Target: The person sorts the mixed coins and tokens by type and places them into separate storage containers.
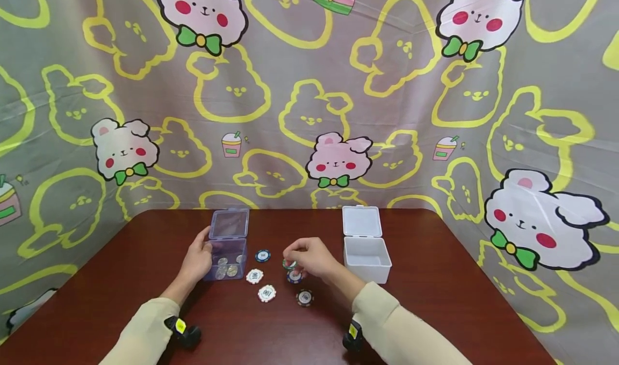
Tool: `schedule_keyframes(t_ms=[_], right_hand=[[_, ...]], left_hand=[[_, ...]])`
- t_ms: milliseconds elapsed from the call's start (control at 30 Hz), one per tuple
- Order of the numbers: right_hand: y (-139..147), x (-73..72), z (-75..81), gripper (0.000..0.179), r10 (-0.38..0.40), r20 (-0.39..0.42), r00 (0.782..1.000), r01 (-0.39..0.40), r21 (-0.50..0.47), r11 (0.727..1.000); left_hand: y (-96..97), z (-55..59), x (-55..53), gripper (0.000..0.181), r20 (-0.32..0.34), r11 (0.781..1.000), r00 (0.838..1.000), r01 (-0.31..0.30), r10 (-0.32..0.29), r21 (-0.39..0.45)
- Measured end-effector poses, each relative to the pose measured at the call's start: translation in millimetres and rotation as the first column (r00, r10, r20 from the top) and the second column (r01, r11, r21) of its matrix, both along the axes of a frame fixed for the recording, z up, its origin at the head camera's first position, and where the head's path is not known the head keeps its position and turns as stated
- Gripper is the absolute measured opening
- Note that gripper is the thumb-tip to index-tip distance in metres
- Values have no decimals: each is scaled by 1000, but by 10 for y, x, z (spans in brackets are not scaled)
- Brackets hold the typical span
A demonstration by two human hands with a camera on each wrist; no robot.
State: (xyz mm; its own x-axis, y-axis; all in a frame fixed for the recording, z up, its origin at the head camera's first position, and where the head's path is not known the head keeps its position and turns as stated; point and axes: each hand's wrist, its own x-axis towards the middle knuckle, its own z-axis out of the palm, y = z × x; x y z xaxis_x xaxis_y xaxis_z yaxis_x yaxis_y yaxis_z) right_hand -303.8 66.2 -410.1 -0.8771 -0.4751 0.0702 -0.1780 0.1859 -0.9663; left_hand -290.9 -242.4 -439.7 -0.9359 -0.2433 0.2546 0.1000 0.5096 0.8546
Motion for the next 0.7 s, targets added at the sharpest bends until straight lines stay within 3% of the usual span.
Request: schedule_keyframes(t_ms=[200, 367, 700], right_hand=[[352, 62, 43, 23, -29, -20, 999, 29, -13, 1000], [604, 113, 100, 24, -71, -28, 997, 71, 15, 997], [1060, 194, 358, 26, -118, -87, 989, 122, 40, 992]], left_hand=[[-2, 21, 11, 52, 22, 1000, 1000, 15, -15, -11], [-22, 41, 39, 55, 88, 1000, 996, 13, -12, -13], [-50, 155, 114, 70, 151, 999, 988, 42, -39, -19]])
